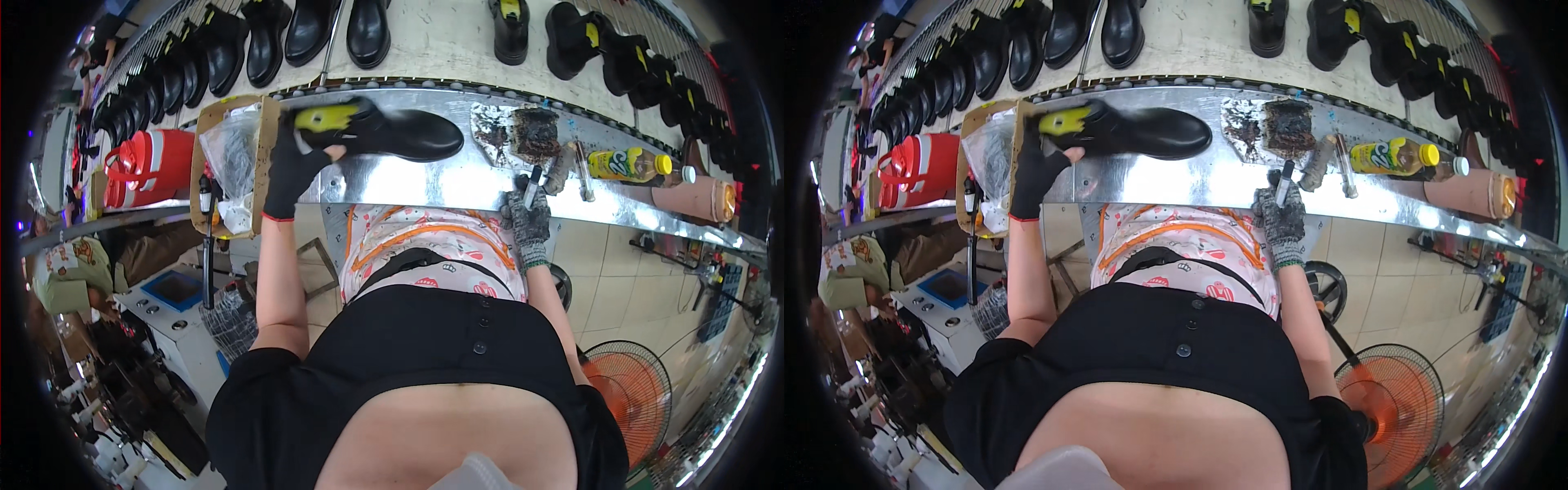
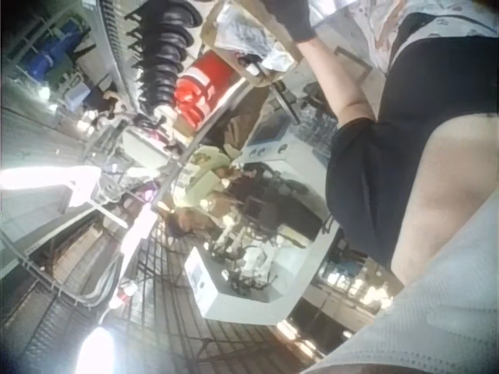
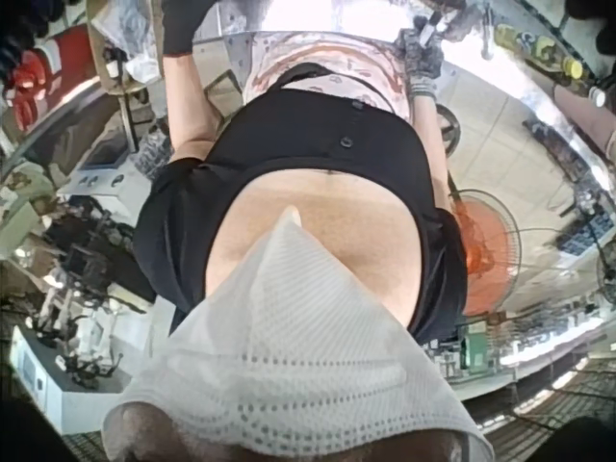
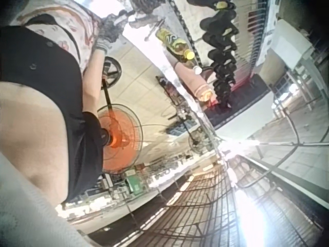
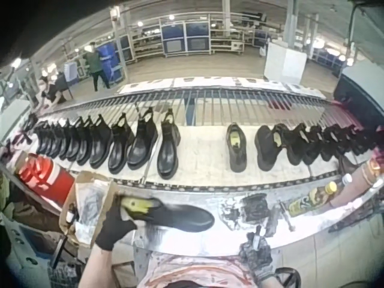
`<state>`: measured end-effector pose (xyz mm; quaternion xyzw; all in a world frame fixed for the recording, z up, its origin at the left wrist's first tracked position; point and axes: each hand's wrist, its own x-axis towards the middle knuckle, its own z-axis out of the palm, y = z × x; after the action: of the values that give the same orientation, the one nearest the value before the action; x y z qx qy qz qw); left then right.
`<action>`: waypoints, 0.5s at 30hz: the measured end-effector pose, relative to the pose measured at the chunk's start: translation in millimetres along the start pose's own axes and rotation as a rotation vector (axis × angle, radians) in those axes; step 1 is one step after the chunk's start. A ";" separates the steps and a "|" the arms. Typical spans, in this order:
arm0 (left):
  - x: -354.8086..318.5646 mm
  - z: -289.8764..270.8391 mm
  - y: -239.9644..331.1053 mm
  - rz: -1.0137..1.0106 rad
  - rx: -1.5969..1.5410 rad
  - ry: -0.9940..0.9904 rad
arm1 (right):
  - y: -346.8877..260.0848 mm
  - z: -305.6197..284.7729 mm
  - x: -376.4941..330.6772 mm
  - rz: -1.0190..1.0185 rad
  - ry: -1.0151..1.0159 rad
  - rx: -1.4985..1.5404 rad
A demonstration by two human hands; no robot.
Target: The person wipes the exterior of black leather shoes with a cloth and applies a liquid from a bottle using a brush. They handle the shoes one at a time on a metal table, rotating them to cover different sides before placing them back on the conveyor.
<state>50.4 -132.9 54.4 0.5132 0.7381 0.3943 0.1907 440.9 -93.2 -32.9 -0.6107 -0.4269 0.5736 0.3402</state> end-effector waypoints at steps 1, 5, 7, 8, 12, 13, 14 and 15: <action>-2.5 -5.3 -7.3 -0.030 -0.009 -0.049 | 2.5 -0.9 0.8 -0.002 0.003 0.004; -41.3 7.7 -55.1 -0.248 -0.668 -0.119 | 9.0 0.6 3.8 -0.008 0.035 0.039; -43.4 11.9 -38.3 -0.119 -0.400 -0.202 | 6.3 1.0 0.5 -0.010 0.067 0.080; -37.4 10.5 5.6 0.005 -0.156 -0.158 | 15.0 0.0 4.8 -0.045 0.087 0.047; -7.5 28.8 56.6 -0.098 -0.330 0.091 | 15.7 0.1 7.7 -0.061 0.076 -0.007; 10.2 31.1 62.5 -0.103 -0.401 0.119 | 20.4 0.0 9.1 -0.075 0.069 0.018; 30.3 33.1 66.3 -0.111 -0.513 0.110 | 19.0 0.4 9.8 -0.047 0.069 0.008; 50.2 32.7 71.4 -0.107 -0.542 0.048 | 18.3 -1.1 12.0 -0.013 0.045 -0.009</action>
<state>96.0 -63.1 96.0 0.3943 0.6359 0.5789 0.3241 444.1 -89.6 -54.3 -0.6224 -0.4256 0.5555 0.3506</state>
